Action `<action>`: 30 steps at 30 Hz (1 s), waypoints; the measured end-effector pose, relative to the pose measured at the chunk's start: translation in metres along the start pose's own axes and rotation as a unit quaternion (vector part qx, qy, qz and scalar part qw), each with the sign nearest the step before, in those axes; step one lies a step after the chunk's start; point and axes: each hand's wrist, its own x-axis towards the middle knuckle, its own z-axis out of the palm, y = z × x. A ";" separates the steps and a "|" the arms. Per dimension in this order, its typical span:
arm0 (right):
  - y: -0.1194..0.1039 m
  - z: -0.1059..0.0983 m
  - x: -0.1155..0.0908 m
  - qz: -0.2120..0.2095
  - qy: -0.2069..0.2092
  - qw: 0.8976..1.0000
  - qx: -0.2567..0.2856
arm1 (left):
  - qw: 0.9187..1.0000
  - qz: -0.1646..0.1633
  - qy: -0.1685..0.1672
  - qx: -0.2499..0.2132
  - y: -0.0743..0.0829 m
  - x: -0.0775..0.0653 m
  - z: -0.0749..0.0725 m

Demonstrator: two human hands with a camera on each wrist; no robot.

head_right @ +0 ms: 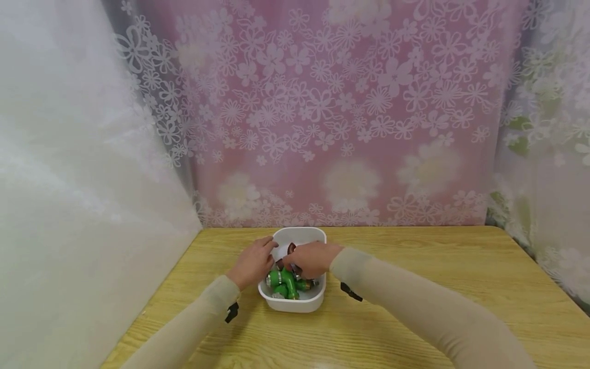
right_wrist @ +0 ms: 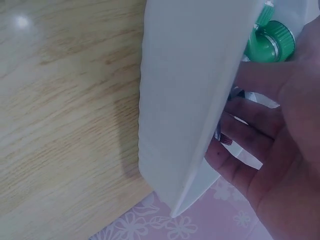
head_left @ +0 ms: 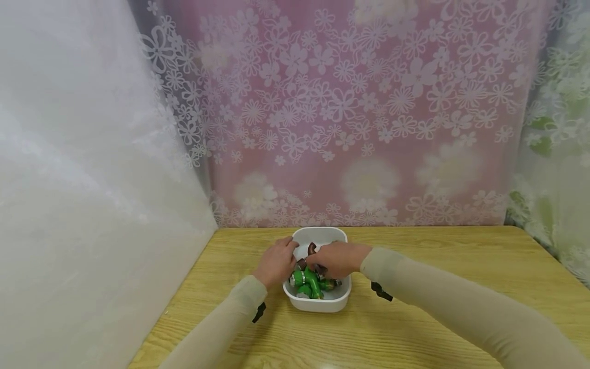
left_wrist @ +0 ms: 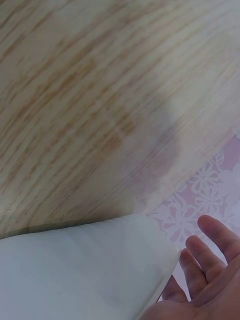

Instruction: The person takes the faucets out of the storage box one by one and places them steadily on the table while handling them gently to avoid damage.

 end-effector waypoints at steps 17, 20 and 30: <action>0.000 0.007 0.000 -0.016 0.012 0.999 0.036 | 1.000 -0.004 -0.006 -0.009 0.000 0.000 0.002; 0.000 0.006 -0.002 -0.023 0.017 0.999 0.043 | 1.000 -0.003 -0.005 -0.006 0.000 0.000 0.003; 0.003 -0.004 -0.008 -0.024 0.048 0.997 0.049 | 1.000 -0.006 0.001 -0.008 -0.001 0.001 0.005</action>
